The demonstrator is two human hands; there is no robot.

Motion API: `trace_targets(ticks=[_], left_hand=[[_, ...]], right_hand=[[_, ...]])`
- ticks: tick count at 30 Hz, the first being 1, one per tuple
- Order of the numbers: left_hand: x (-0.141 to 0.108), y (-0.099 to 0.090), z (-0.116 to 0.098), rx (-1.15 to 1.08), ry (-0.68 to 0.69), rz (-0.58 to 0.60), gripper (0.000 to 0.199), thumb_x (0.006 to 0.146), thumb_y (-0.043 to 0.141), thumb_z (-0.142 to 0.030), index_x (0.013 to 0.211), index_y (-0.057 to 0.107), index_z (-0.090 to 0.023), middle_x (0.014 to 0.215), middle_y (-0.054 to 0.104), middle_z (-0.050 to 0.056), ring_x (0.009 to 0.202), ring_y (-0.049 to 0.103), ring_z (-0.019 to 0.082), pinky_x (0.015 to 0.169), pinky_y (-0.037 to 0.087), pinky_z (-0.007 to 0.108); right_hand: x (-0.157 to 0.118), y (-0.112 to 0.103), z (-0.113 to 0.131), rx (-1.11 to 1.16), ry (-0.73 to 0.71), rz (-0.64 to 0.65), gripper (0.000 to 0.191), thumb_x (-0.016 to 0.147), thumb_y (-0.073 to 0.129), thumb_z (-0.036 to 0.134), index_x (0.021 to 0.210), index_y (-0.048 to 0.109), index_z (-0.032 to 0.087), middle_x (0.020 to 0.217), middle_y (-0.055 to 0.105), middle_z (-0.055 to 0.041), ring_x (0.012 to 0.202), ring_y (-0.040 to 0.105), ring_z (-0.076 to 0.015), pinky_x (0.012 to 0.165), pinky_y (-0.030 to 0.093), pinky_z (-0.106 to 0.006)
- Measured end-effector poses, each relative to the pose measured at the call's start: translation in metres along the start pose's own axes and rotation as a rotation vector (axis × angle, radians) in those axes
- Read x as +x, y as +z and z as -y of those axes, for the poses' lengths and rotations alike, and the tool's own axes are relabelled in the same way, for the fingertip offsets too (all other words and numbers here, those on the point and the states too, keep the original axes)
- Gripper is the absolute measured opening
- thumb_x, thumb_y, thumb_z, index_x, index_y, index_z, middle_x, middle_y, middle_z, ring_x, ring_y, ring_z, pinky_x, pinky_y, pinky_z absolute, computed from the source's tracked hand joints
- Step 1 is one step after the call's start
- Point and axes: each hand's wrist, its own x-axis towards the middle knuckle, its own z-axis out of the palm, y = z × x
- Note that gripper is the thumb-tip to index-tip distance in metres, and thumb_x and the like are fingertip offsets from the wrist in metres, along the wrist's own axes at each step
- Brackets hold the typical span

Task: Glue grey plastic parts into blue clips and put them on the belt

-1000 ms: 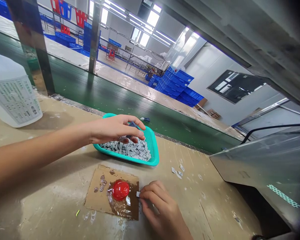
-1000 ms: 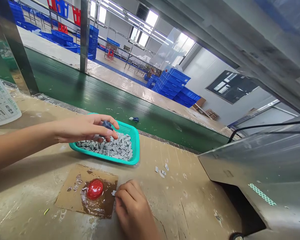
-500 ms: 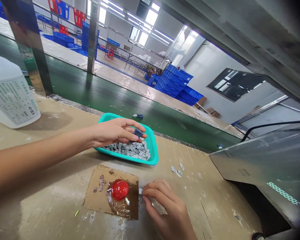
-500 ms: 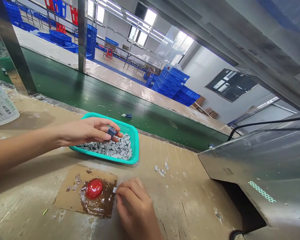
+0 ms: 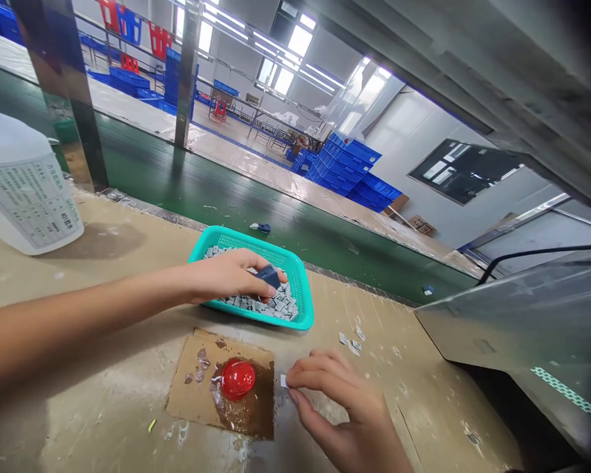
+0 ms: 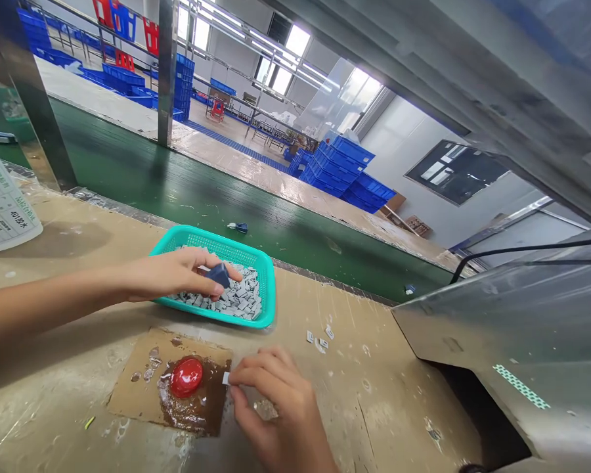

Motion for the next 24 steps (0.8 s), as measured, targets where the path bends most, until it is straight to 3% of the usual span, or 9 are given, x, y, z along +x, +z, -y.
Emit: trace_targets(ticks=[3, 6, 10, 15, 24], left_hand=[[-0.005, 0.004, -0.002, 0.377, 0.175, -0.043, 0.031, 0.07, 0.059, -0.023, 0.101, 0.058, -0.017, 0.08, 0.061, 0.002, 0.076, 0.054, 0.014, 0.069, 0.038, 0.024], [-0.009, 0.009, -0.003, 0.532, 0.325, -0.115, 0.023, 0.067, 0.063, -0.025, 0.089, 0.06, -0.018, 0.08, 0.061, 0.0, 0.075, 0.053, 0.013, 0.062, 0.036, 0.02], [-0.01, 0.013, -0.002, 0.531, 0.361, -0.128, 0.014, 0.068, 0.063, -0.024, 0.081, 0.06, -0.018, 0.072, 0.061, -0.004, 0.066, 0.051, 0.01, 0.056, 0.034, 0.018], [-0.009, 0.012, 0.0, 0.475, 0.358, -0.146, 0.017, 0.067, 0.063, -0.023, 0.082, 0.056, -0.018, 0.072, 0.059, -0.004, 0.061, 0.049, 0.008, 0.054, 0.034, 0.018], [-0.011, 0.014, 0.0, 0.432, 0.375, -0.161, 0.022, 0.069, 0.06, -0.022, 0.086, 0.047, -0.02, 0.065, 0.051, -0.006, 0.06, 0.045, 0.009, 0.051, 0.032, 0.019]], right_hand=[[0.011, -0.016, 0.0, 0.167, 0.069, -0.056, 0.017, 0.074, 0.057, 0.006, 0.079, 0.063, 0.021, 0.077, 0.063, -0.0008, 0.077, 0.057, -0.0152, 0.07, 0.048, -0.026], [0.027, -0.024, -0.005, 0.355, 0.127, -0.193, 0.014, 0.075, 0.059, 0.011, 0.08, 0.065, 0.023, 0.082, 0.064, -0.001, 0.086, 0.059, -0.0167, 0.079, 0.049, -0.028], [0.05, -0.015, -0.008, 0.471, 0.234, -0.266, 0.008, 0.071, 0.064, 0.015, 0.076, 0.067, 0.021, 0.081, 0.066, -0.0017, 0.079, 0.061, -0.016, 0.073, 0.052, -0.025], [0.06, -0.002, -0.006, 0.442, 0.267, -0.27, 0.007, 0.067, 0.063, 0.014, 0.071, 0.067, 0.018, 0.075, 0.065, -0.0025, 0.072, 0.061, -0.0152, 0.067, 0.054, -0.024], [0.057, 0.004, -0.005, 0.329, 0.127, -0.313, 0.017, 0.069, 0.06, 0.006, 0.072, 0.068, 0.02, 0.078, 0.062, -0.0028, 0.075, 0.06, -0.0142, 0.063, 0.054, -0.02]])
